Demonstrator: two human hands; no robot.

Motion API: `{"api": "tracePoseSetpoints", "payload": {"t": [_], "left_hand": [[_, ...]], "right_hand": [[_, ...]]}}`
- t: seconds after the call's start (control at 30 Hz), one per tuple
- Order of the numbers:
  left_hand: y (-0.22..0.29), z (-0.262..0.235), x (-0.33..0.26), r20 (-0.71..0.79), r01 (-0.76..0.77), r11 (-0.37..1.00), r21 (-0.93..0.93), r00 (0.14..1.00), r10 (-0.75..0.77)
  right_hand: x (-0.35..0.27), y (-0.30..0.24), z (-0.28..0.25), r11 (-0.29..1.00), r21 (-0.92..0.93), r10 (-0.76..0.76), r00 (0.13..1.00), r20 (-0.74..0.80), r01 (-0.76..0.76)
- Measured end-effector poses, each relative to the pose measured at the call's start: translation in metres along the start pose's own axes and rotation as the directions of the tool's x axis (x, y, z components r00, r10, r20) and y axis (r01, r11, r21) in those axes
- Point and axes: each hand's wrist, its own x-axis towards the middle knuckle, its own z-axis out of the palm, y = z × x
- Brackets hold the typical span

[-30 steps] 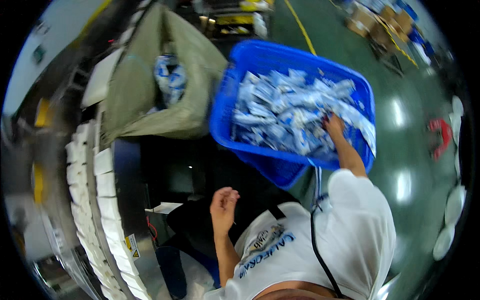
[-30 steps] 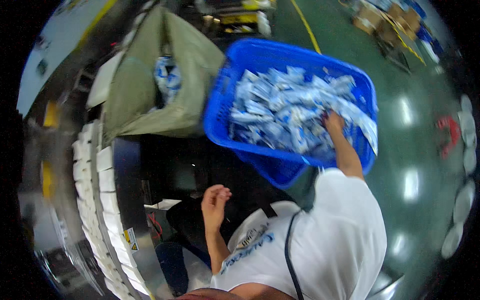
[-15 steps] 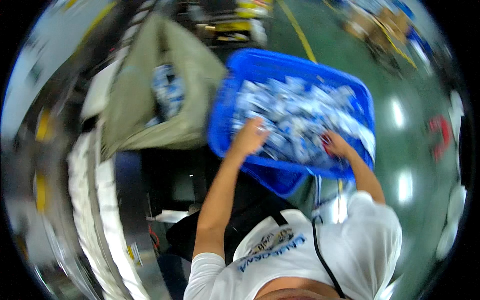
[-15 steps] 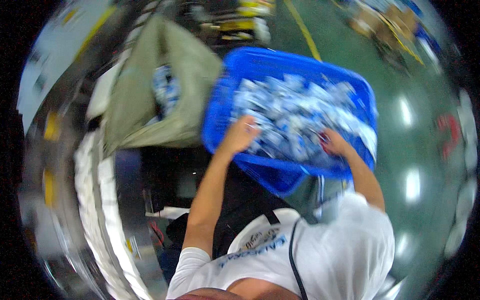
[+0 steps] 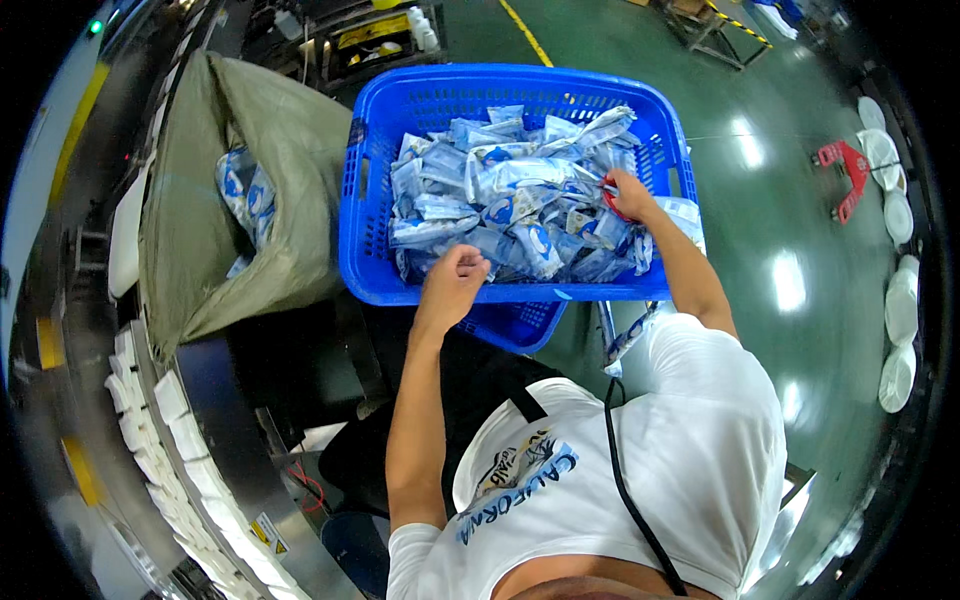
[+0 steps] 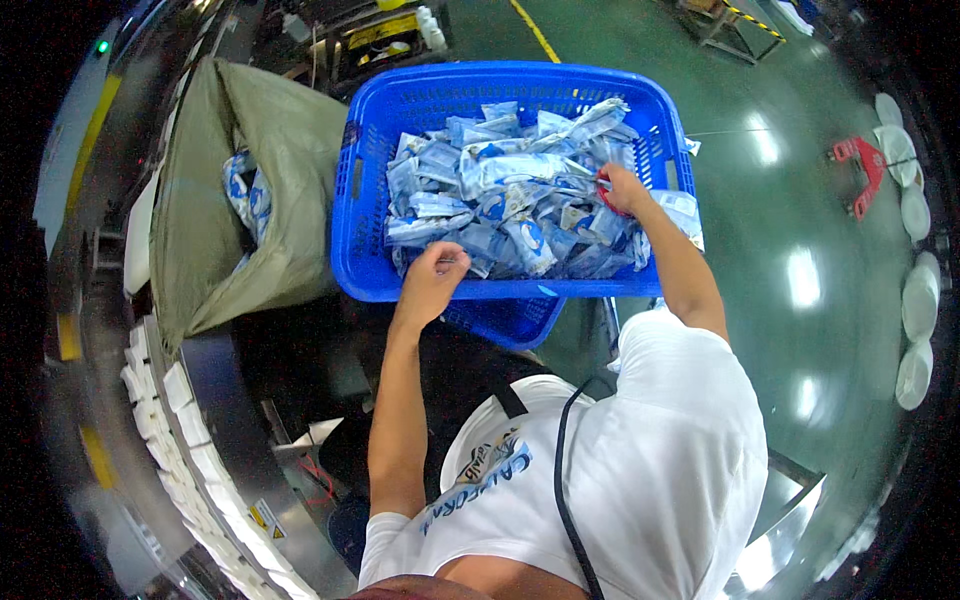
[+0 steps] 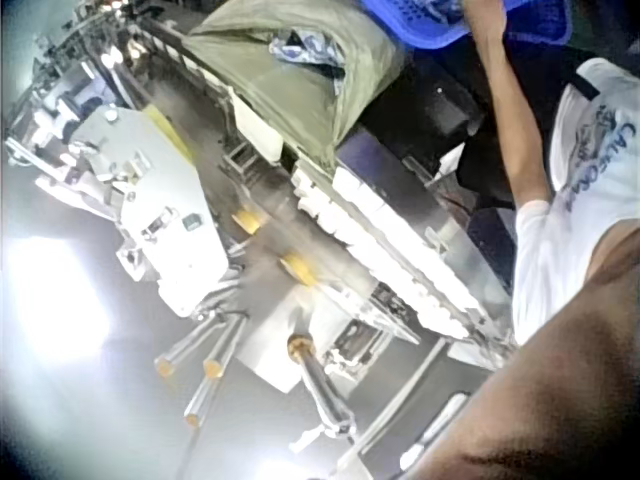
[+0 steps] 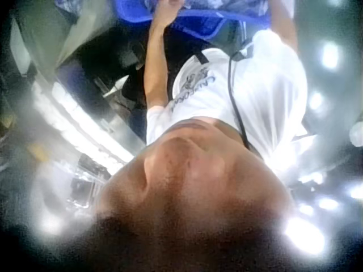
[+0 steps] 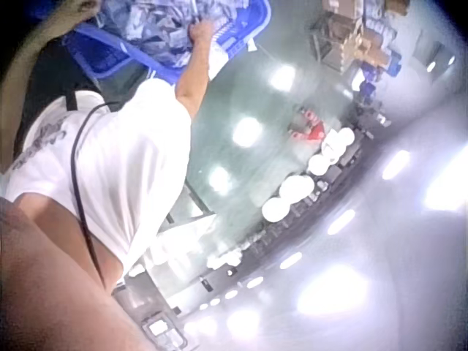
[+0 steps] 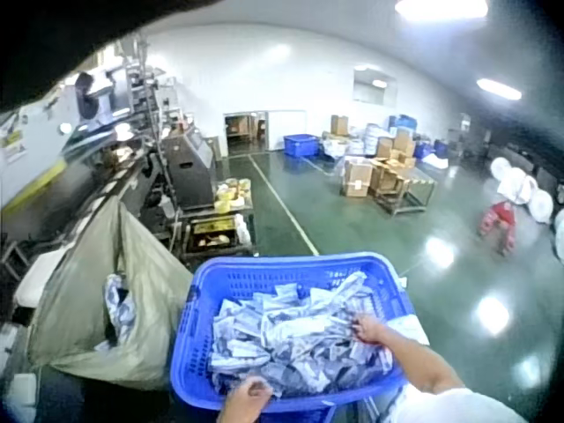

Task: The person unpacks white rectangular items from blue plastic bags and places them onto a conveyor belt. They then move to a different machine and place the items into a packaging device.

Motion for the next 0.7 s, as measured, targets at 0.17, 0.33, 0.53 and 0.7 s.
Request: {"api": "tracePoseSetpoints", "payload": {"t": [0.17, 0.33, 0.53, 0.7], "left_hand": [[0.011, 0.016, -0.009, -0.046, 0.053, 0.963, -0.265, 0.997, -0.067], [0.04, 0.046, 0.016, 0.044, -0.209, 0.93, -0.302, 0.972, 0.232], [0.072, 0.05, -0.038, 0.024, -0.192, 0.756, -0.625, 0.964, 0.264], [0.051, -0.05, -0.156, -0.17, -0.139, 0.878, -0.458, 0.983, 0.067]], "right_hand": [[-0.025, -0.154, -0.073, 0.864, 0.485, -0.121, 0.991, -0.055, 0.132], [-0.03, -0.321, -0.147, 0.226, 0.965, -0.172, 0.98, -0.097, 0.135], [-0.041, -0.46, -0.145, -0.014, 0.993, -0.227, 0.967, -0.116, 0.115], [-0.013, -0.406, -0.148, -0.074, 0.993, -0.329, 0.938, -0.113, 0.093]]}}
